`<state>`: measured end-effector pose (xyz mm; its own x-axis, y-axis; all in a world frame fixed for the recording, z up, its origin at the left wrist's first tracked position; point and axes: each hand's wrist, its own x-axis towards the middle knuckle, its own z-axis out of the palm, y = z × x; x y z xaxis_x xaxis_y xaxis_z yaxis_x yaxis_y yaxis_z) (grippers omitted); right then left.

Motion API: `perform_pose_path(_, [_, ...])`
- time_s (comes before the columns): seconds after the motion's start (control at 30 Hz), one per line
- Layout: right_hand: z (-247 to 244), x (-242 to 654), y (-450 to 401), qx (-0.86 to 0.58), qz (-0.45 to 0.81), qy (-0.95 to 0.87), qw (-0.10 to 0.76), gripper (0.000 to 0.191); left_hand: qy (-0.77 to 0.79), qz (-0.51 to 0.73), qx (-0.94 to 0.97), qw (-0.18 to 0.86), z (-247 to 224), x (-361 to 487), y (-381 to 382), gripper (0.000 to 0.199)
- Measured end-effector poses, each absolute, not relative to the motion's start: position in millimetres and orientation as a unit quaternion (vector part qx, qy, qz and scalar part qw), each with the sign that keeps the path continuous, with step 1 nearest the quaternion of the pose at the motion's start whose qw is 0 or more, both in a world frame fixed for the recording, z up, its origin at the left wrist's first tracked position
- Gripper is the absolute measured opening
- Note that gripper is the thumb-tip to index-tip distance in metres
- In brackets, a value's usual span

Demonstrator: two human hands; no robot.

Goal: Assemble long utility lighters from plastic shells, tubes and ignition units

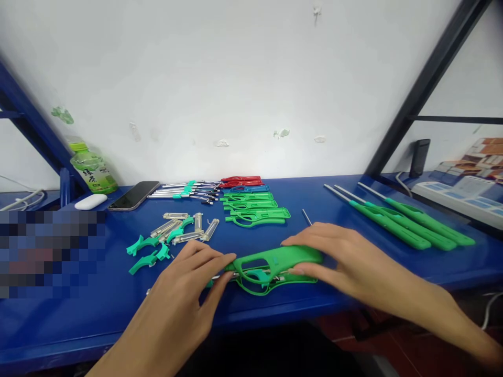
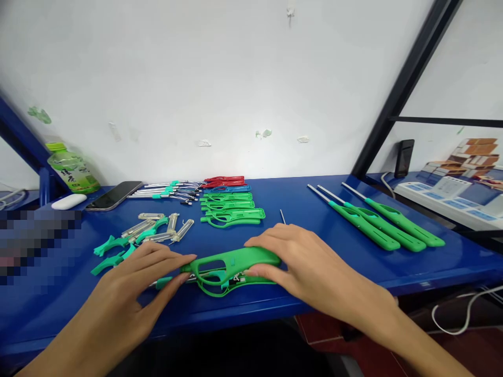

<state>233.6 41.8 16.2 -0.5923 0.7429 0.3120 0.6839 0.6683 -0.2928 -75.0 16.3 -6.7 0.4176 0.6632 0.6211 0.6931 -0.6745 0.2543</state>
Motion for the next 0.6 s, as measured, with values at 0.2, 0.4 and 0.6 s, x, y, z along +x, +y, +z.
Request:
perform_pose_path(0.2, [0, 228, 33, -0.382, 0.018, -0.905, 0.186, 0.034, -0.423, -0.289, -0.859, -0.005, -11, -76, 13, 0.028])
perform_pose_path(0.4, [-5, 227, 35, -0.398, 0.036, -0.9, 0.177, 0.038, -0.437, -0.247, -0.864, -0.037, -15, -79, 15, 0.033])
perform_pose_path(0.6, [-9, 230, 34, -0.401, 0.051, -0.899, 0.165, 0.038, -0.446, -0.227, -0.865, -0.044, -13, -77, 16, 0.035])
